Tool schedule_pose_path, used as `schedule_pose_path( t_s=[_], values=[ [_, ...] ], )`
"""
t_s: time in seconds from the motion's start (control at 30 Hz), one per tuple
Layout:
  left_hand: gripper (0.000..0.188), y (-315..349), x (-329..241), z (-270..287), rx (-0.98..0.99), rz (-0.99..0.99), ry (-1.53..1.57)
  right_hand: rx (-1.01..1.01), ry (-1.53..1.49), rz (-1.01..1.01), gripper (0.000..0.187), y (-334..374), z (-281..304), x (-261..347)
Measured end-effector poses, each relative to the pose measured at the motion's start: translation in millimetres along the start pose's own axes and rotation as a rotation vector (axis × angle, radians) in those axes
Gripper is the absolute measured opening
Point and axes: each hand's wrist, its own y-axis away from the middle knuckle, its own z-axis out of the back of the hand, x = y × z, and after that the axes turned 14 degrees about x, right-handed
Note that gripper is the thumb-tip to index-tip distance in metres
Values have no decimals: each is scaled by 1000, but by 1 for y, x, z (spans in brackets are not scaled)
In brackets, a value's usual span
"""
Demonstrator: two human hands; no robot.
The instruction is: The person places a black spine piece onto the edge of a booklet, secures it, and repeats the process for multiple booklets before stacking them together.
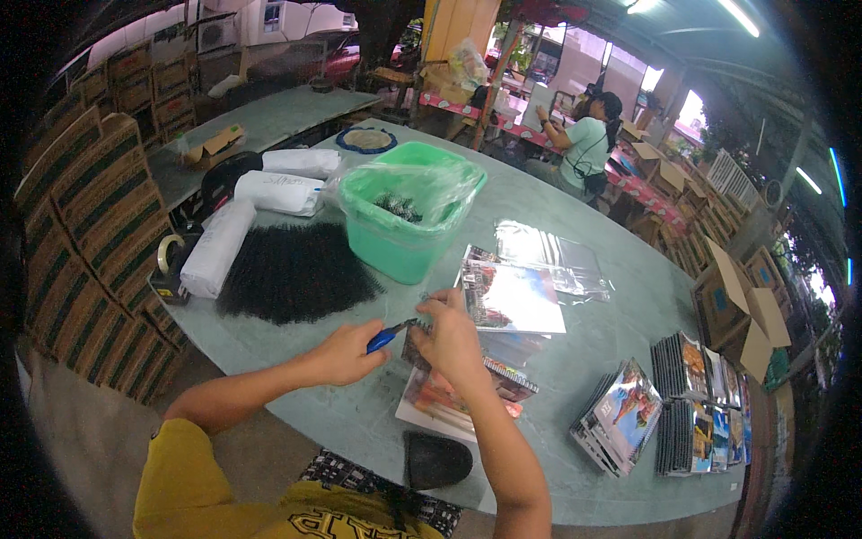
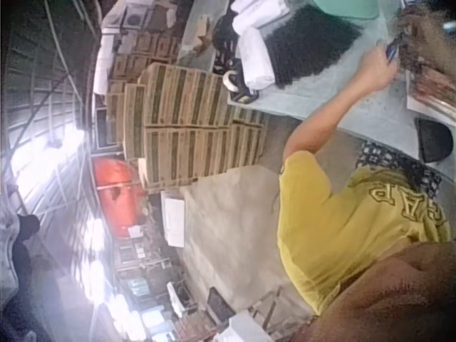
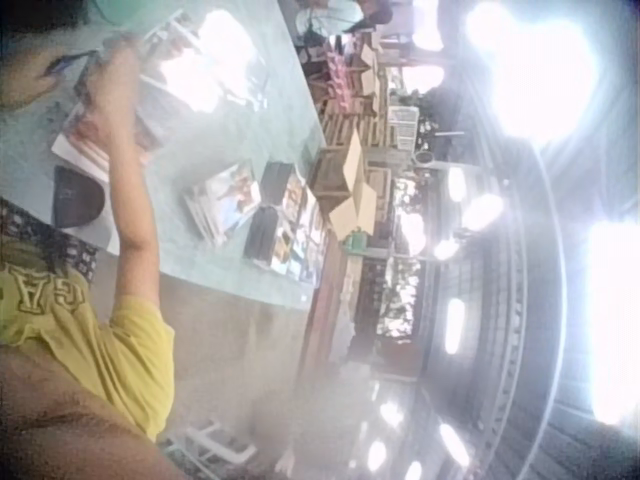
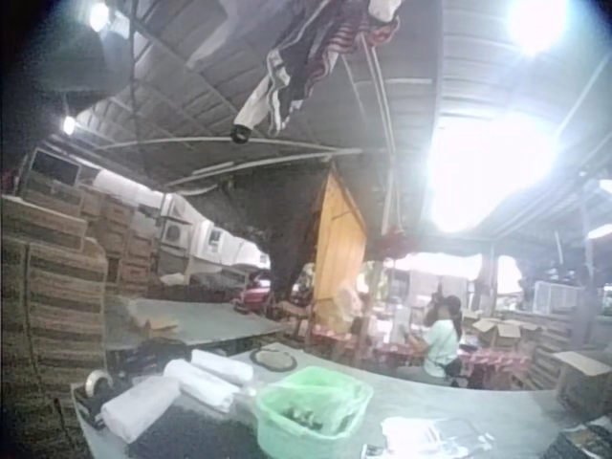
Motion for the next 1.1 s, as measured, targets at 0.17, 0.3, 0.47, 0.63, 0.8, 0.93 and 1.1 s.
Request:
schedule_pose_path(
  t_s=[0.17, 0.3, 0.47, 0.63, 0.8, 0.93, 1.1],
  values=[
    [44, -7, 20, -8, 607, -227, 1237, -57, 136, 9, 22, -2, -3, -9],
    [42, -8, 16, 0, 790, -269, 1482, -80, 152, 3, 21, -5, -4, -7],
    [33, 0, -11, 12, 244, -27, 336, -41, 197, -36, 17, -3, -8, -2],
    [36, -5, 12, -4, -107, -38, -196, -3, 238, 31, 23, -13, -8, -3],
    [48, -3, 31, 3, 365, -84, 605, -29, 153, 105, 38, -84, 44, -12],
    [48, -4, 31, 4, 307, -43, 463, -54, 97, 121, 45, -90, 78, -11],
    [40, 18, 70, -12, 125, 108, 324, 456, 607, -165, 49, 30, 62, -12]
  ],
)
